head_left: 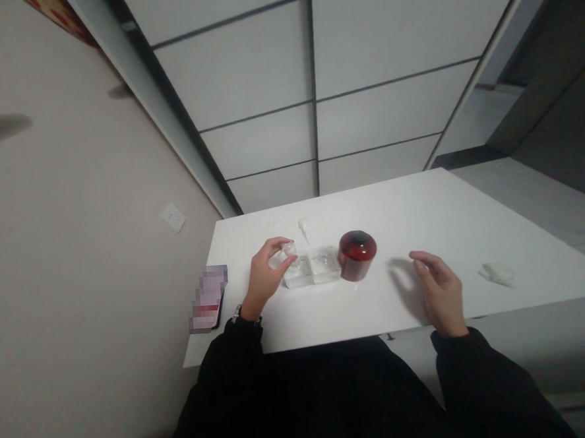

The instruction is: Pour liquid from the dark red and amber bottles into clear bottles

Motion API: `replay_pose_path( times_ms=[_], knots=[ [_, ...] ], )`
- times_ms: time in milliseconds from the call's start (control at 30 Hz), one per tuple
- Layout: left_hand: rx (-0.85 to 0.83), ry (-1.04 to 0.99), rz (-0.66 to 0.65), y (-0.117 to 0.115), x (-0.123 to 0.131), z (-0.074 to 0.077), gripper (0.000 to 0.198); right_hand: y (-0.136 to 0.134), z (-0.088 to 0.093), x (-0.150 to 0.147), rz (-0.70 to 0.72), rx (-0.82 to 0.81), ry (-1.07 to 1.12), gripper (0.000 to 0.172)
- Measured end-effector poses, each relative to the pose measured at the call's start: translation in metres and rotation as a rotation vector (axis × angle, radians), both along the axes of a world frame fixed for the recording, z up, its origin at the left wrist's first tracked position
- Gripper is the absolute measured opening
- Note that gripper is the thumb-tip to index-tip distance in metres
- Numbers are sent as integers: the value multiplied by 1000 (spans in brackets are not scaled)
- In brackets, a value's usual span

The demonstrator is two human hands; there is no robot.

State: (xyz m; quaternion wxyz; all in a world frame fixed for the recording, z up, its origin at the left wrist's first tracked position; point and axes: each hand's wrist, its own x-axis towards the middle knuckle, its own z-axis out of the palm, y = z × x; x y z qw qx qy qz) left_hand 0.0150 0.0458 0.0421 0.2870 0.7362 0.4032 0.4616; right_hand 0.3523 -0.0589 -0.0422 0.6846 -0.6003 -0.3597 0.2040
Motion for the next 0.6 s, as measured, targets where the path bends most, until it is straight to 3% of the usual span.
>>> replay_pose_path(
  times_ms=[100,333,467,600],
  knots=[
    [-55,98,-97,-1,-1,-7,24,0,0,0,2,3,-12,33],
    [-83,65,-142,-1,-4,-17,25,1,-5,2,15,17,-23,31],
    [-126,49,-231,-4,-8,-23,49,0,-4,2,20,20,-34,31],
    [-147,-12,-171,-4,-8,-30,69,0,-4,2,25,17,-40,32]
  ],
)
